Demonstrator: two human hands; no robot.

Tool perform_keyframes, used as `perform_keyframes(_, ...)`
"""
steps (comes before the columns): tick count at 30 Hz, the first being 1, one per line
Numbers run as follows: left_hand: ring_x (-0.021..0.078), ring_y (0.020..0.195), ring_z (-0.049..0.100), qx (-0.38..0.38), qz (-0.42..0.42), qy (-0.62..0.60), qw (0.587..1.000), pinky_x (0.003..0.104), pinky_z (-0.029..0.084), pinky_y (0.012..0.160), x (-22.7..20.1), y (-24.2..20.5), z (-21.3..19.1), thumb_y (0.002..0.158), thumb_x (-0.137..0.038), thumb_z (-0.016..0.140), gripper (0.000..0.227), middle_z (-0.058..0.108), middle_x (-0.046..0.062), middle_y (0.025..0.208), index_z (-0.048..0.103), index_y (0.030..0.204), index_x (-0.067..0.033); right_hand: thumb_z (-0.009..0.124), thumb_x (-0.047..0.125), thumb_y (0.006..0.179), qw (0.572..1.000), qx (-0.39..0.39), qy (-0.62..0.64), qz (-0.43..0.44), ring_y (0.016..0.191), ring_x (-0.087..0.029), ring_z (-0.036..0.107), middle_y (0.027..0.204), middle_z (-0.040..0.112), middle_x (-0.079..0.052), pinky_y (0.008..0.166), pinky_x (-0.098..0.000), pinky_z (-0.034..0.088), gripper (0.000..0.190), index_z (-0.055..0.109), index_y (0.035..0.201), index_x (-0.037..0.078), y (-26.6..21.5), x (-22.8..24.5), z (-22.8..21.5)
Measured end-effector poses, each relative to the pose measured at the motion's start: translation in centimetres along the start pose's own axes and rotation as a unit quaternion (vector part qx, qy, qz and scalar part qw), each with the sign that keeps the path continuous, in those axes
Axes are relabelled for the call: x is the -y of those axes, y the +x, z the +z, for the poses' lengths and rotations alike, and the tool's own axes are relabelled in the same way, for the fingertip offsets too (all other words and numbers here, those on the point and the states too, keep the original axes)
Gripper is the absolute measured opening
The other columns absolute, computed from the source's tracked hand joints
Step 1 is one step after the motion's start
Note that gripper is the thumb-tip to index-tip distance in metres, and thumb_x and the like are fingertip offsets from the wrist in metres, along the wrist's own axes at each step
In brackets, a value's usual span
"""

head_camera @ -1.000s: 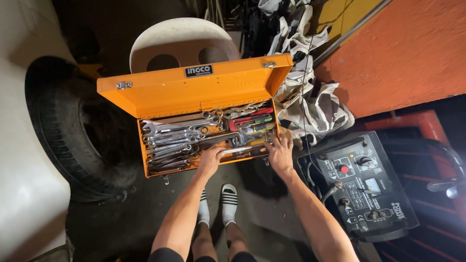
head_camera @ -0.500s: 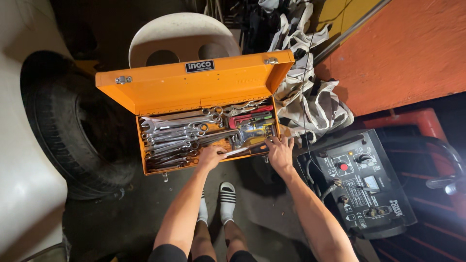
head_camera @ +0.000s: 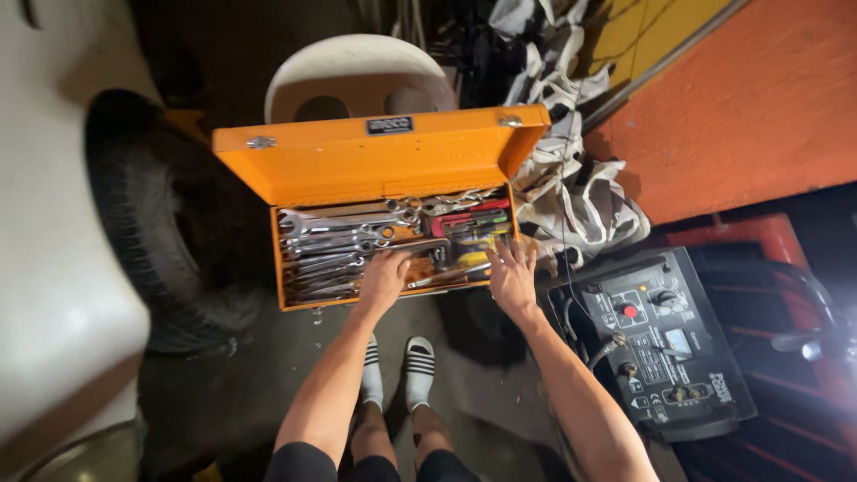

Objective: The person repeatedly picks up various tools from an orange toolbox, places them on a car hood mat, and then returns them to the toolbox. They handle wrenches, sockets, and a digital caliper, moving them between the toolbox and the car hood multiple times before closing the toolbox.

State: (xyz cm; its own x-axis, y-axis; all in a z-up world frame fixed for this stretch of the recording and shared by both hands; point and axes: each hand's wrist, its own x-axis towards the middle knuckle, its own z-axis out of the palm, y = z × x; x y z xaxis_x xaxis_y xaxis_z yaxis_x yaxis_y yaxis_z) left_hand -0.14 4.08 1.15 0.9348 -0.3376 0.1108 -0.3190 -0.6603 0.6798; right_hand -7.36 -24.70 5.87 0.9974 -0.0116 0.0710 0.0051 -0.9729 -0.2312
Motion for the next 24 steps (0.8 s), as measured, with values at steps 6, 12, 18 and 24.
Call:
perform_keyframes(6,0.0383,0.120,0.056,-0.117,0.009,0.085,0.989,0.051,0.042,0.103,-5.3,-0.2,-9.8,0.098,-0.023,0.066,0.041,0.063,0.016,0.134,0.061,0.136,-0.0070,0.069,0.022,0.089,0.992,-0.052,0.103,-0.060,0.139,-0.045,0.044,0.148,0.054,-0.021,0.114,-0.0573,0.033,0.051,0.061,0.137,0.008,3.8,7.3,-4.7)
perform_keyframes(12,0.0394,0.130,0.052,-0.236,0.000,0.107,0.966,0.052,0.040,0.109,-7.8,-1.7,-20.8,0.103,-0.022,0.063,0.043,0.059,0.020,0.136,0.055,0.140,-0.0007,0.069,0.028,0.096,0.968,-0.107,0.167,-0.154,0.142,-0.048,0.042,0.151,0.050,-0.025,0.118,-0.0573,0.033,0.056,0.055,0.144,0.003,7.4,17.4,-10.4)
perform_keyframes(18,0.0385,0.131,0.052,-0.303,-0.036,0.137,0.943,0.052,0.039,0.109,-6.3,-5.5,-31.1,0.104,-0.025,0.060,0.046,0.059,0.021,0.138,0.054,0.143,-0.0006,0.069,0.029,0.097,0.941,-0.103,0.197,-0.254,0.143,-0.050,0.040,0.153,0.047,-0.028,0.117,-0.0572,0.032,0.057,0.054,0.144,0.002,9.4,28.5,-14.2)
perform_keyframes(24,0.0377,0.121,0.058,-0.347,-0.108,0.123,0.923,0.049,0.044,0.105,-1.8,-9.8,-41.2,0.100,-0.027,0.062,0.042,0.065,0.020,0.128,0.061,0.134,-0.0021,0.069,0.029,0.095,0.915,-0.050,0.233,-0.325,0.136,-0.044,0.048,0.146,0.053,-0.024,0.115,-0.0524,0.037,0.056,0.054,0.142,0.002,11.4,40.1,-15.7)
